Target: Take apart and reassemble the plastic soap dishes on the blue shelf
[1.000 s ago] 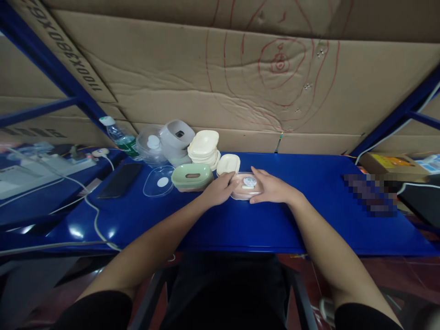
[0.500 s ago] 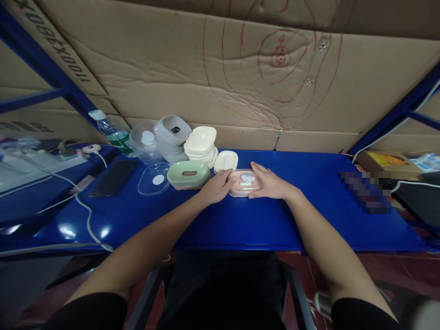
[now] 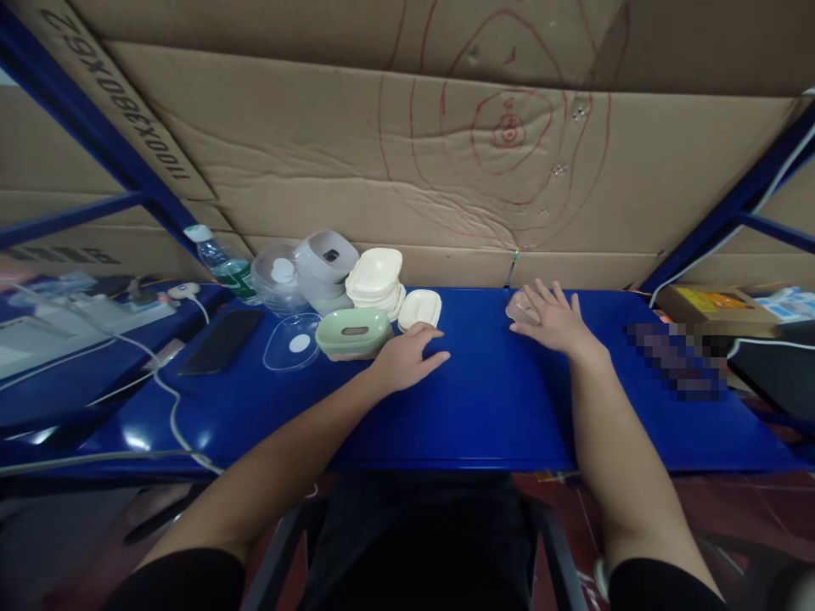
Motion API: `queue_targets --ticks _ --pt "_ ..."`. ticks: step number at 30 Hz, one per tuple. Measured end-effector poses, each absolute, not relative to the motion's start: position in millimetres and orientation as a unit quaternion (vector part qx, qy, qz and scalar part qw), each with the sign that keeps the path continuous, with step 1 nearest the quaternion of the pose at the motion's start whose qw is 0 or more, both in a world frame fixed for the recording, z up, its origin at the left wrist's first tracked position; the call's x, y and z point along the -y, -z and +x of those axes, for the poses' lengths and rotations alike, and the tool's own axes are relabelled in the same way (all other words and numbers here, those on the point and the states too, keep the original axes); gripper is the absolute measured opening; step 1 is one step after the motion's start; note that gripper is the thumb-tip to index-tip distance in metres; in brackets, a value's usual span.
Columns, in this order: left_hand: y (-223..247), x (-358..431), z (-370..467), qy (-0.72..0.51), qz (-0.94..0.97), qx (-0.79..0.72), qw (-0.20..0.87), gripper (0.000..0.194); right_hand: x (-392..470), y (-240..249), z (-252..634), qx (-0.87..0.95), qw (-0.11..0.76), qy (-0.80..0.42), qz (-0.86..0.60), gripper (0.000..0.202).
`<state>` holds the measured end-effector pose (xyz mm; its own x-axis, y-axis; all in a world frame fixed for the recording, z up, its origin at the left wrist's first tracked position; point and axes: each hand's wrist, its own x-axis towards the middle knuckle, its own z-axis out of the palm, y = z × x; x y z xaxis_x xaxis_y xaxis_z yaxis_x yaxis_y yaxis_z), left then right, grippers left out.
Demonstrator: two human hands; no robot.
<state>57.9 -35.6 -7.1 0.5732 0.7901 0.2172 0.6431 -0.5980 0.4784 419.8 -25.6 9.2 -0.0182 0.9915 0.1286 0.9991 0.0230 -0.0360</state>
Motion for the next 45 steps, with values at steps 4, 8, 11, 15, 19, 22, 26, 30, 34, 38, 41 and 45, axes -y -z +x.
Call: queue_targets --ticks 4,8,11,15,19,22,26,30,34,38,41,45 --pt "11 35 58 -0.203 0.881 -0.396 0.163 0.045 14 6 423 0.712 0.040 0.036 -0.700 0.068" --pt "8 38 57 -0.202 0.891 -0.385 0.127 0.043 7 11 430 0.672 0.080 0.093 -0.730 0.076" --pt "-6 39 53 -0.211 0.882 -0.414 0.073 0.041 8 7 418 0.683 0.142 0.130 -0.704 0.080" --pt "-34 30 32 -0.245 0.825 -0.510 0.013 0.039 17 8 364 0.776 0.187 0.101 -0.594 0.070" --pt "-54 18 4 -0.165 0.795 -0.584 0.021 0.045 30 21 293 0.874 0.140 0.039 -0.463 0.068" --pt "-57 16 -9 -0.074 0.795 -0.602 0.007 0.051 33 30 267 0.902 0.096 -0.001 -0.422 0.071" --pt "-54 19 -13 -0.023 0.809 -0.587 0.000 0.037 28 30 274 0.892 0.097 -0.031 -0.440 0.072" --pt "-53 21 -12 -0.030 0.821 -0.570 0.005 0.023 26 25 286 0.882 0.135 -0.001 -0.451 0.058" --pt "-52 23 -6 -0.038 0.825 -0.563 0.012 0.018 23 24 297 0.838 0.167 -0.011 -0.520 0.048" --pt "-51 25 3 -0.047 0.831 -0.554 0.026 0.014 15 21 322 0.796 0.190 -0.084 -0.569 0.035" --pt "-49 27 8 -0.070 0.835 -0.544 0.045 0.016 11 19 336 0.811 0.185 -0.112 -0.543 0.026" --pt "-51 30 3 -0.092 0.845 -0.525 0.027 0.047 11 20 337 0.826 0.186 -0.128 -0.516 0.037"
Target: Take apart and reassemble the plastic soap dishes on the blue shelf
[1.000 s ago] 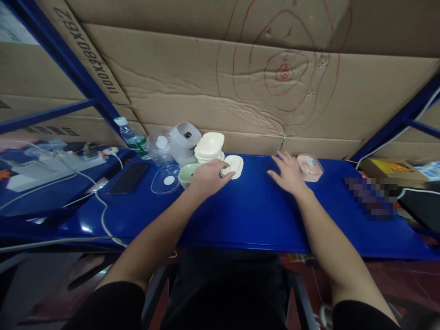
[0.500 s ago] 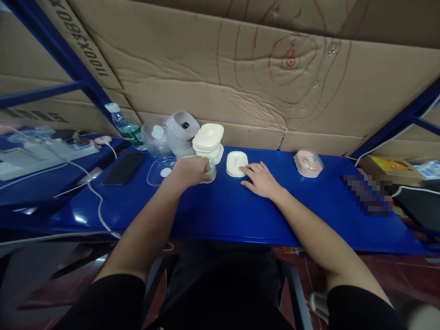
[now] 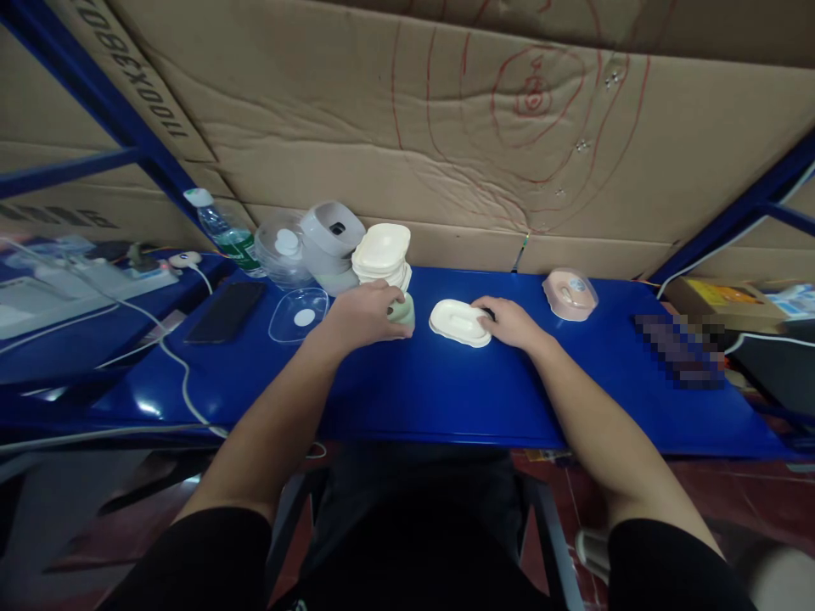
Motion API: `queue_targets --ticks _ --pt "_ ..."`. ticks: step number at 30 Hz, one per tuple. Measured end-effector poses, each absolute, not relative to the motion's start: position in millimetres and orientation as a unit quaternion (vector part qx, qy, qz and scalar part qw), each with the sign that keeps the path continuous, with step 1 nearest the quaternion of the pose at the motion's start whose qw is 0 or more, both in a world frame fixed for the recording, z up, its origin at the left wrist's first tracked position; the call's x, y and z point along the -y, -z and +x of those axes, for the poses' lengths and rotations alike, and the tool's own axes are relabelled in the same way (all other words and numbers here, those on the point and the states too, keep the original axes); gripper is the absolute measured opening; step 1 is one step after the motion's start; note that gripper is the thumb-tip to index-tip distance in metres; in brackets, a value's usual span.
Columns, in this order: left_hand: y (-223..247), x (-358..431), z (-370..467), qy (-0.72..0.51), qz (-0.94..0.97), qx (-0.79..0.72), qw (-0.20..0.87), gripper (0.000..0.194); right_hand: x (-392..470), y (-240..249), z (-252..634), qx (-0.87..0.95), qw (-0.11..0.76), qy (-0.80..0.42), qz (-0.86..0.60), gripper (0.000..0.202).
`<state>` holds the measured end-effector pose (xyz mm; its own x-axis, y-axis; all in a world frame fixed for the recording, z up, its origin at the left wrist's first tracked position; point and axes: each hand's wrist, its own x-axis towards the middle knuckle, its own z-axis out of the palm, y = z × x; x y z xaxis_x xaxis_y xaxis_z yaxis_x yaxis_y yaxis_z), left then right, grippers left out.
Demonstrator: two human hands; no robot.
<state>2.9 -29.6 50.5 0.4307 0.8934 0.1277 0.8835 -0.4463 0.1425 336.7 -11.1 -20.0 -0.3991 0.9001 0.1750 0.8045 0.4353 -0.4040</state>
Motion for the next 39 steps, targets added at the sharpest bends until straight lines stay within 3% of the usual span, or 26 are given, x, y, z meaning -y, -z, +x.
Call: queue_targets --ticks 3,6,14,19,27,35,39 --pt "-52 30 -6 -0.067 0.833 -0.549 0.014 0.072 13 22 333 0.836 0.184 -0.122 -0.502 0.046" --pt "-52 28 -12 -0.021 0.820 -0.572 0.021 0.083 14 23 330 0.843 0.186 -0.123 -0.490 0.048" --pt "-54 20 -18 -0.008 0.802 -0.598 0.015 0.083 25 21 312 0.872 0.193 -0.141 -0.428 0.043" --pt "-61 27 -18 -0.010 0.796 -0.605 -0.002 0.083 30 15 307 0.864 0.205 -0.149 -0.434 0.052" --pt "-57 74 42 -0.114 0.851 -0.511 -0.031 0.091 34 5 307 0.796 0.374 -0.258 -0.400 0.075" --pt "-24 65 63 -0.205 0.876 -0.437 -0.011 0.097 42 -14 313 0.764 0.350 -0.337 -0.424 0.055" --pt "-16 57 57 -0.172 0.898 -0.404 0.016 0.098 39 -15 315 0.789 0.264 -0.289 -0.475 0.035"
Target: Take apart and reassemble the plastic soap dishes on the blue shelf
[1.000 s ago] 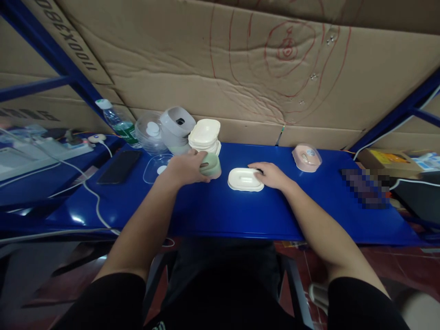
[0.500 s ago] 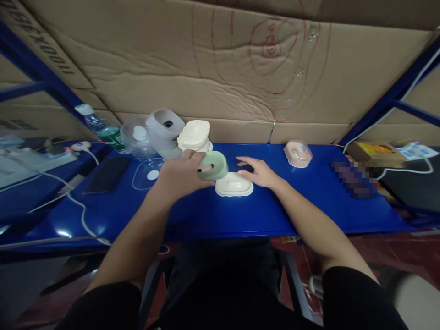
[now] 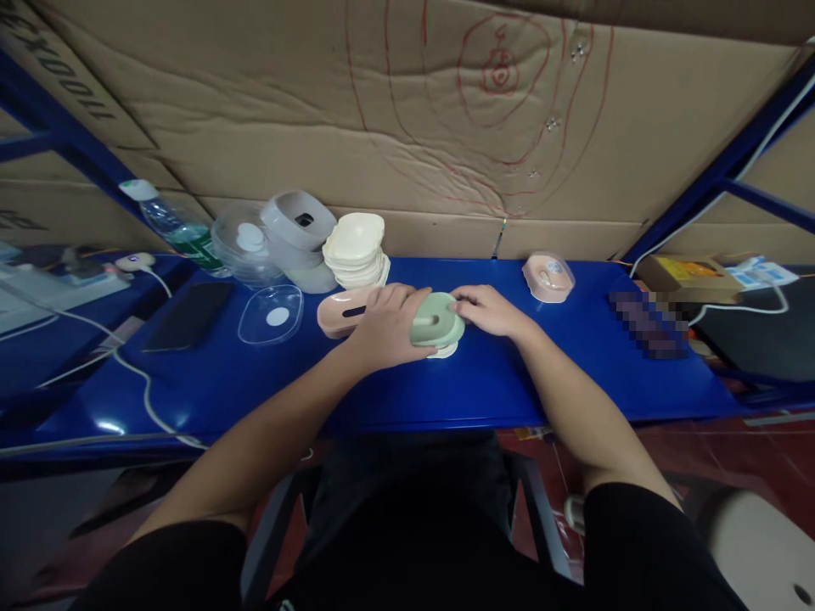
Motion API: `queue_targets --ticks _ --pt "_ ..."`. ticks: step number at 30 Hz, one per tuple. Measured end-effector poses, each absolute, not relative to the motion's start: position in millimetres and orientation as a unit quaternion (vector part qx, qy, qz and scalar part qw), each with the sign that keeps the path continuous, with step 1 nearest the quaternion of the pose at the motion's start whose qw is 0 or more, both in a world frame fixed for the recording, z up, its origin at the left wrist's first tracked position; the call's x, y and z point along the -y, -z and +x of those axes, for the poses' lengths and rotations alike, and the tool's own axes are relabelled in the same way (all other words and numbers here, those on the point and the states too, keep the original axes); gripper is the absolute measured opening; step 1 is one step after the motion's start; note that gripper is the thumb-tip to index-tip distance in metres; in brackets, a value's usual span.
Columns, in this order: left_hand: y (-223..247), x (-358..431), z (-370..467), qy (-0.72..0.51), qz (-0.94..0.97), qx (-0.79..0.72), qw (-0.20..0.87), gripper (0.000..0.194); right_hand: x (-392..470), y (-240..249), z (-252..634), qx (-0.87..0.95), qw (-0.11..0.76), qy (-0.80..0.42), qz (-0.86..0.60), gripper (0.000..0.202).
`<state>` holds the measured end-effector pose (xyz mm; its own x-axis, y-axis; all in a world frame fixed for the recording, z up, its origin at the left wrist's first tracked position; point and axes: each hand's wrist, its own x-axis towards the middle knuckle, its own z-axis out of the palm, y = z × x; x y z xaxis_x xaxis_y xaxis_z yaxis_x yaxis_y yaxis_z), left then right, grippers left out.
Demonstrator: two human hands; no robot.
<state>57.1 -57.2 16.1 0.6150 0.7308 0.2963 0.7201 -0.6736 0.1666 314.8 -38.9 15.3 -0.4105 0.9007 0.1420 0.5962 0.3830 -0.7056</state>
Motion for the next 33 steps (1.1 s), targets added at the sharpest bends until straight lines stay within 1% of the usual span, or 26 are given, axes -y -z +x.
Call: queue_targets --ticks 2,5,10,16,20,23,27,33 --pt "-11 52 54 -0.129 0.917 -0.374 0.045 0.091 37 -13 315 0.803 0.206 -0.242 -0.505 0.029" --pt "-4 46 51 -0.092 0.931 -0.345 0.072 0.083 35 -9 315 0.820 0.159 -0.200 -0.513 0.032" --pt "0 45 51 -0.073 0.937 -0.330 0.089 0.087 37 -6 312 0.842 0.142 -0.186 -0.485 0.034" --pt "-3 49 51 -0.091 0.938 -0.310 0.122 0.093 38 -8 312 0.853 0.104 -0.151 -0.489 0.029" --pt "5 46 57 -0.145 0.924 -0.327 0.134 0.101 36 -7 314 0.858 0.104 -0.108 -0.491 0.030" --pt "13 43 64 -0.185 0.911 -0.346 0.129 0.105 34 -5 317 0.855 0.128 -0.084 -0.495 0.033" --pt "15 41 67 -0.176 0.912 -0.346 0.134 0.094 32 -2 320 0.833 0.149 -0.107 -0.521 0.033" --pt "9 39 50 -0.125 0.941 -0.284 0.138 0.082 34 -2 317 0.832 0.175 -0.119 -0.513 0.034"
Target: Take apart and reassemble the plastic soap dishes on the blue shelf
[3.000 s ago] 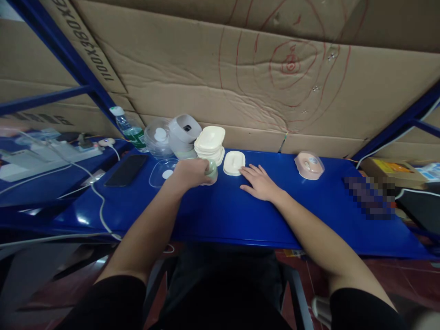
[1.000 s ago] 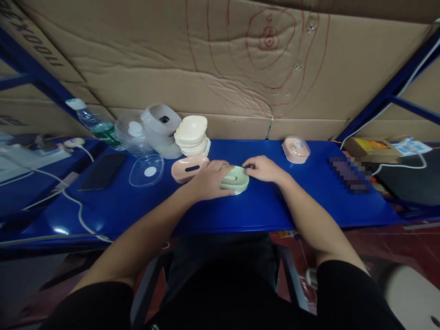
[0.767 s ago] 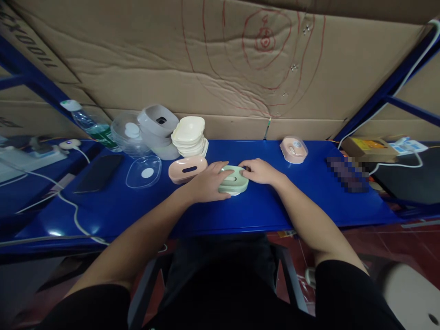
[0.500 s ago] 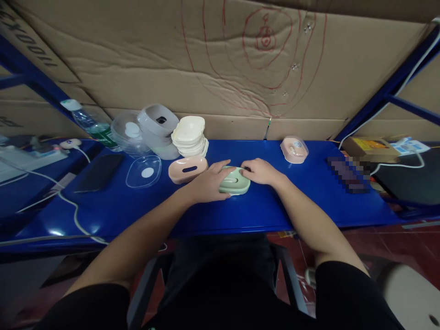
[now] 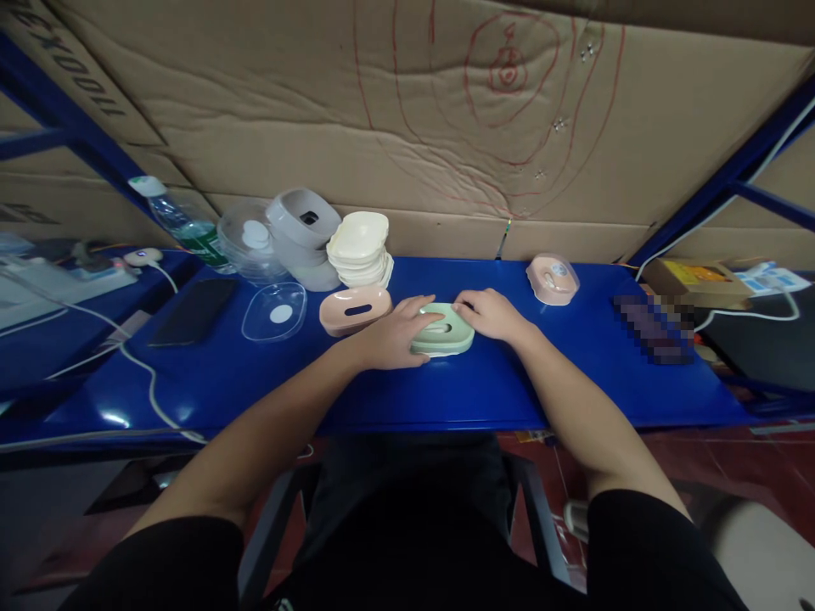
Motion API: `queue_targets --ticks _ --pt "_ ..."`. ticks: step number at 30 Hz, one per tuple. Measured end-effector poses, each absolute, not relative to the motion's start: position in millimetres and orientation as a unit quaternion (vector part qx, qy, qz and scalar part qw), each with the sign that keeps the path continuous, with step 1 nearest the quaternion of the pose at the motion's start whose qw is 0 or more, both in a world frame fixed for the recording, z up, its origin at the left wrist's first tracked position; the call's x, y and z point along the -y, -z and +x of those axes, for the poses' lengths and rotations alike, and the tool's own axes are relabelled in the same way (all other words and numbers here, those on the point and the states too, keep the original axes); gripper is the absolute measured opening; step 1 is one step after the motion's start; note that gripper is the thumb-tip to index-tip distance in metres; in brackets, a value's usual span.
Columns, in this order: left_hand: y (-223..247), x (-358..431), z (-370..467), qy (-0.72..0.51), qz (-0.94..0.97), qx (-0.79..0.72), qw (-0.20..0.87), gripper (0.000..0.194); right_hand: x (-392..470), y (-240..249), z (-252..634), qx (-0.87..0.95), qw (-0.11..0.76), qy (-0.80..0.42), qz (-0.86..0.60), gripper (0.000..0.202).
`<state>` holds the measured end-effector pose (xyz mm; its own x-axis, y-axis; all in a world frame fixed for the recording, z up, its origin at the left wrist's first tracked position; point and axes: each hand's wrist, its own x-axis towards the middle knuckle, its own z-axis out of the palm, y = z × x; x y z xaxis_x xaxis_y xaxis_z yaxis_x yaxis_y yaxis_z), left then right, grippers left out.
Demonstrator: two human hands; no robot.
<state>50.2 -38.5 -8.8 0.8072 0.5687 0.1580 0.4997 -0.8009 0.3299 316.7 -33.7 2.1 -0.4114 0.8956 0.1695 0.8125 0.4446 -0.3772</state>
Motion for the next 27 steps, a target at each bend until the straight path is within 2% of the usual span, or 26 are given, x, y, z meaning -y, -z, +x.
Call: queue_targets --ticks 6,9,14,22,27 --pt "19 31 52 -0.168 0.939 -0.268 0.135 0.072 30 3 318 0.827 0.233 -0.112 -0.500 0.034" --pt "28 25 55 -0.182 0.936 -0.261 0.149 0.078 26 6 322 0.819 0.253 -0.128 -0.498 0.033" --pt "40 18 52 -0.169 0.933 -0.270 0.168 0.094 25 7 322 0.822 0.255 -0.143 -0.489 0.033" --pt "27 25 55 -0.153 0.928 -0.301 0.159 0.101 25 7 322 0.827 0.247 -0.171 -0.474 0.038" --pt "20 29 56 -0.126 0.931 -0.310 0.147 0.095 23 12 323 0.832 0.233 -0.169 -0.474 0.037"
